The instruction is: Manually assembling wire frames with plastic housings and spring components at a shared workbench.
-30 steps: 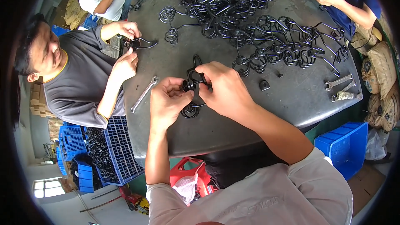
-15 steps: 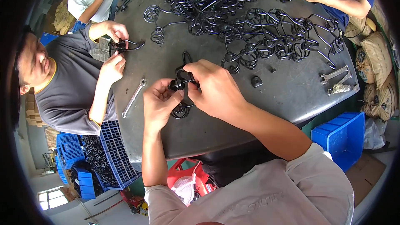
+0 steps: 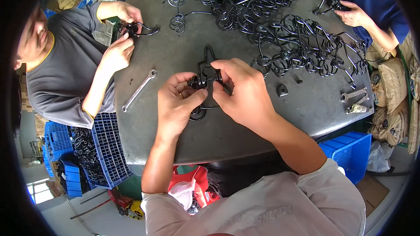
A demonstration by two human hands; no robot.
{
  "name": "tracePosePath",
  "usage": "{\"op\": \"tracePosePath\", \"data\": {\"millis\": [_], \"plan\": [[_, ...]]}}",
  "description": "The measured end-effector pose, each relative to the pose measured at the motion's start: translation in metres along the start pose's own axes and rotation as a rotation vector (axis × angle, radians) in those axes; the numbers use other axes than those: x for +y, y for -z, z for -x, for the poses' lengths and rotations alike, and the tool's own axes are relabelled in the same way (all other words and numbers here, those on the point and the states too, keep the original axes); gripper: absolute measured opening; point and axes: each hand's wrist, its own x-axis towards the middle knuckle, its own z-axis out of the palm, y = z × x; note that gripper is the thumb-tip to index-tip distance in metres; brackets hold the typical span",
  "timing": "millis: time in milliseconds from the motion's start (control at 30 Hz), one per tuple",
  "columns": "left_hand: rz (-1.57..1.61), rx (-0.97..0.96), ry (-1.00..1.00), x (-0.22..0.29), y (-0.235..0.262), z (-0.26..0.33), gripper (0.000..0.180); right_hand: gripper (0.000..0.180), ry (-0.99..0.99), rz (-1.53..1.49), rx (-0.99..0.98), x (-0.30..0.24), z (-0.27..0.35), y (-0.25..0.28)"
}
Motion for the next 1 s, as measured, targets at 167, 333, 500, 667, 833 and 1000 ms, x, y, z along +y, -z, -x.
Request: {"op": "tracePosePath", "data": {"millis": [167, 333, 500, 667, 833, 1000], "plan": [[0.378, -0.233, 0.228, 0.009, 0.032, -0.011, 0.041, 0.036, -0.022, -0.006, -0.015, 0.0, -0.001, 0.0], [0.251, -0.162, 0.157, 0.006, 0.033, -0.012, 0.032, 0.036, -0.029, 0.006, -0.008, 0.001, 0.0, -0.002], [0.231, -0.157, 0.079, 0.001, 0.033, -0.013, 0.03, 0.036, -0.013, 0.01, -0.004, 0.002, -0.002, -0.002], [0.033, -0.139, -0.004, 0.004, 0.03, -0.014, 0.017, 0.036, -0.031, 0.008, -0.005, 0.002, -0.001, -0.001], [-0.02, -0.129, -0.107, 0.001, 0.026, -0.01, 0.02, 0.035, -0.037, -0.022, 0.009, 0.001, 0.0, -0.002], [-0.017, -0.104, -0.073, 0.002, 0.023, -0.005, 0.026, 0.036, -0.018, -0.001, -0.033, -0.006, -0.004, 0.003]]}}
